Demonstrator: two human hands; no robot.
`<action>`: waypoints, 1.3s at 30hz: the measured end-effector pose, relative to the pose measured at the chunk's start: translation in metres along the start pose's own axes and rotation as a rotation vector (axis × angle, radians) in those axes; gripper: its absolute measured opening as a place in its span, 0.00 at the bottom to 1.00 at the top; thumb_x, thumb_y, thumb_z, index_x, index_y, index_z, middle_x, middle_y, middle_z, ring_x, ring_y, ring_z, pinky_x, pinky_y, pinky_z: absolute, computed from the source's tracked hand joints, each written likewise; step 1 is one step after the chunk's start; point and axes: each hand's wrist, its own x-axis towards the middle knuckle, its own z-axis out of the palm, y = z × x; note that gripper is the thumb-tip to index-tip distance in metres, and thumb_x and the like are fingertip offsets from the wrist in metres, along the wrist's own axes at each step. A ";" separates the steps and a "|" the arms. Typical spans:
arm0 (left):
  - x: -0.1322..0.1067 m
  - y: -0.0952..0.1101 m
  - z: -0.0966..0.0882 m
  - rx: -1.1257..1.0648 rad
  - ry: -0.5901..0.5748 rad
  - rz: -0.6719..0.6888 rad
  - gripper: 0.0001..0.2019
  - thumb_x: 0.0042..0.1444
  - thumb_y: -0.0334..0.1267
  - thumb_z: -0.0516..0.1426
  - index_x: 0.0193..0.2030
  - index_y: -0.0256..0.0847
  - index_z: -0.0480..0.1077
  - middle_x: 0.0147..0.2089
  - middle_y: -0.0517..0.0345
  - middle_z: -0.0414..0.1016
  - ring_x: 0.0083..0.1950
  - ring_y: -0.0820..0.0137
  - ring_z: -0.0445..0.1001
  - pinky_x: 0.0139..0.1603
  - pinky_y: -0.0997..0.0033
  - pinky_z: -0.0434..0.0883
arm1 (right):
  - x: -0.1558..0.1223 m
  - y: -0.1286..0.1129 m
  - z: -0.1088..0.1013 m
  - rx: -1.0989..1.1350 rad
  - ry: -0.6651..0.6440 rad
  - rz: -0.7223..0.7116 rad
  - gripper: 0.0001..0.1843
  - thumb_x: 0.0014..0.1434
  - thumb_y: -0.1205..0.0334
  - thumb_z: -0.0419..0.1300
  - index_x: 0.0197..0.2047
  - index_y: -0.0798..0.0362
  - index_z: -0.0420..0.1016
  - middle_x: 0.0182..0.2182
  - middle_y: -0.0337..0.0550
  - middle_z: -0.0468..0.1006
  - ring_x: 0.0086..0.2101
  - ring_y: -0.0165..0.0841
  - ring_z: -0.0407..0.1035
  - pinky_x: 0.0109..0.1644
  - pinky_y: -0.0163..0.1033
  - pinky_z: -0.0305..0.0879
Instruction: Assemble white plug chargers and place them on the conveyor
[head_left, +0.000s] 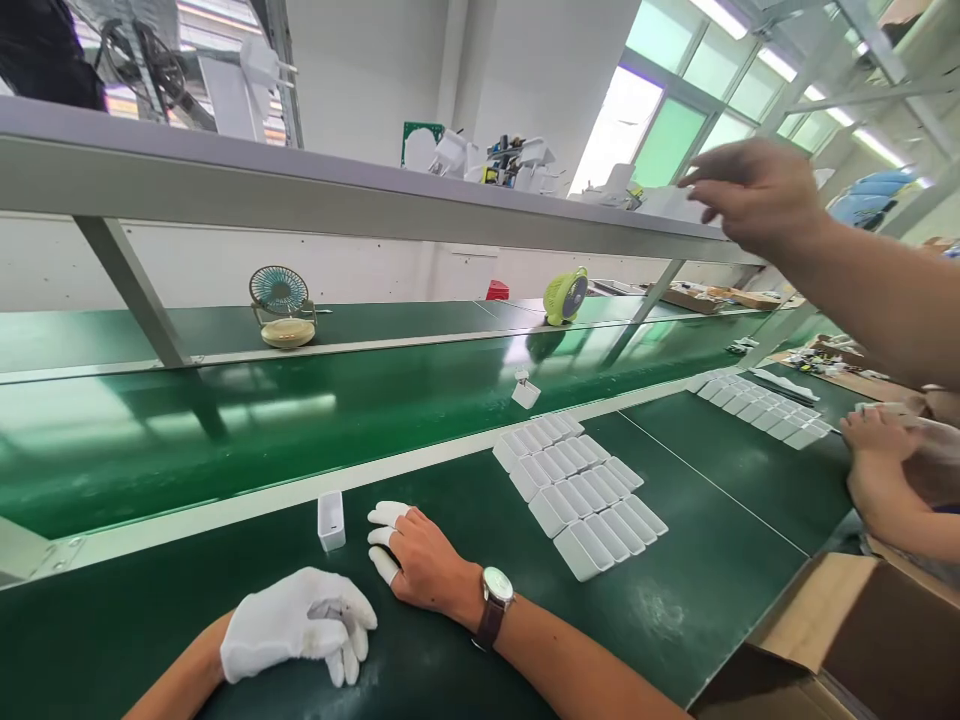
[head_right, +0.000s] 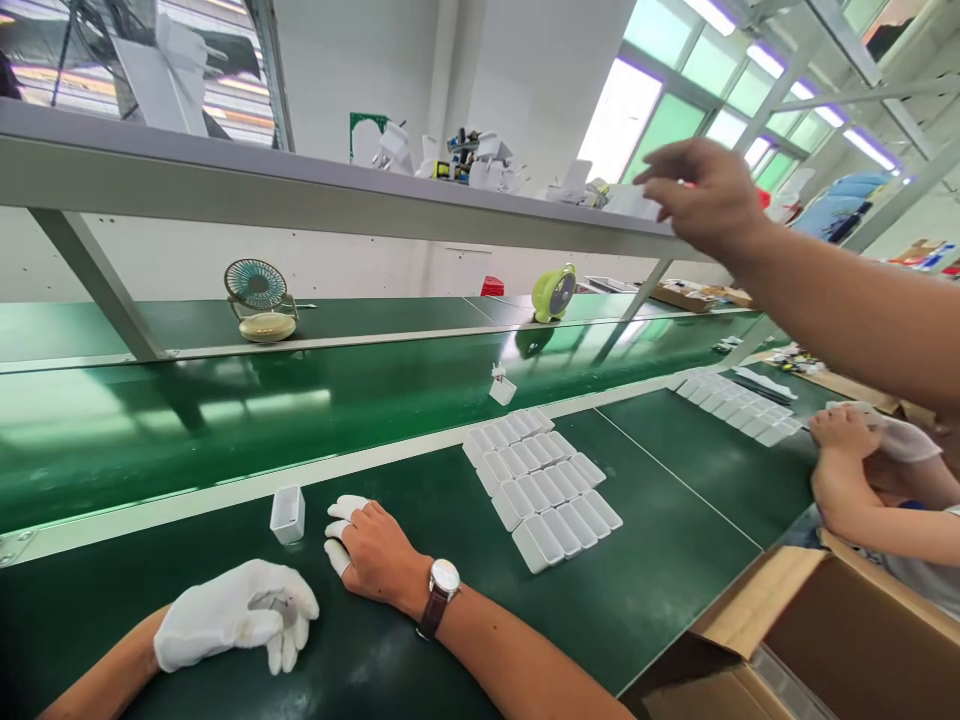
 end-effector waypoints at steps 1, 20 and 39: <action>0.000 -0.001 0.000 -0.003 0.003 0.003 0.23 0.60 0.52 0.60 0.53 0.35 0.72 0.43 0.43 0.80 0.41 0.60 0.81 0.45 0.56 0.77 | 0.000 0.000 0.000 -0.003 -0.007 -0.003 0.09 0.64 0.67 0.58 0.47 0.54 0.74 0.53 0.52 0.78 0.56 0.40 0.70 0.58 0.45 0.69; -0.002 0.015 0.017 0.304 0.147 -0.257 0.16 0.50 0.35 0.60 0.48 0.39 0.75 0.42 0.52 0.82 0.41 0.63 0.80 0.39 0.67 0.75 | 0.000 0.002 0.001 -0.045 -0.012 -0.024 0.08 0.65 0.65 0.57 0.46 0.54 0.75 0.52 0.53 0.78 0.54 0.40 0.71 0.55 0.44 0.69; -0.020 0.022 -0.001 0.453 1.000 -0.070 0.20 0.53 0.58 0.59 0.26 0.42 0.68 0.23 0.63 0.68 0.27 0.69 0.66 0.34 0.71 0.65 | 0.002 -0.001 -0.002 -0.032 -0.011 -0.005 0.08 0.65 0.64 0.58 0.46 0.54 0.76 0.52 0.51 0.78 0.54 0.39 0.71 0.55 0.42 0.68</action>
